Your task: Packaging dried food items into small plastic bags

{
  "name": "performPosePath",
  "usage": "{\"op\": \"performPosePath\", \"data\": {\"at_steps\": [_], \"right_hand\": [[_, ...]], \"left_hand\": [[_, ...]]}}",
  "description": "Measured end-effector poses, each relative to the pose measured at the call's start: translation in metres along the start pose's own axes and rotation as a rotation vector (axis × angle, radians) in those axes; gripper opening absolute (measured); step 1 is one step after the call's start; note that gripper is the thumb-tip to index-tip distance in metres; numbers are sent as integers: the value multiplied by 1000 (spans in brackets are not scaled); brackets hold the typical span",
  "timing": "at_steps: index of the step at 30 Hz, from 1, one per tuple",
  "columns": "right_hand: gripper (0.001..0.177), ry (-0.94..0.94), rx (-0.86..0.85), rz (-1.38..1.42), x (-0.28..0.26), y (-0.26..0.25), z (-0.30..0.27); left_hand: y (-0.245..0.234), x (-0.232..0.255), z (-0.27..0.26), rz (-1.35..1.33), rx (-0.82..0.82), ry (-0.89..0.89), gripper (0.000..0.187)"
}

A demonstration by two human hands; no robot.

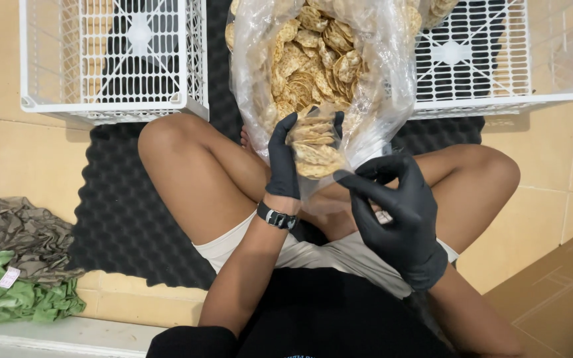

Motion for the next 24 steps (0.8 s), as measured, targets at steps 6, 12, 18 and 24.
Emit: {"op": "performPosePath", "data": {"at_steps": [6,12,18,24], "right_hand": [[36,-36,65,100,11,-6,-32],[78,84,-57,161,40,21,-35],[45,66,-99,491,51,24,-6],[65,245,-124,445,85,26,-14]], "left_hand": [[-29,-8,29,-90,4,-1,45],[-34,-25,27,-104,55,-39,50],[-54,-51,38,-119,46,-177,50],[-40,-60,21,-243,-43,-217,49]]}}
Point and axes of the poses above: each hand's wrist, its own z-axis towards the middle knuckle, its own y-axis out of the palm, x = y × z, the point moved 1 cm from there along z, towards the middle knuckle, and after that the axes turned 3 degrees about z, right-handed, at the moved point
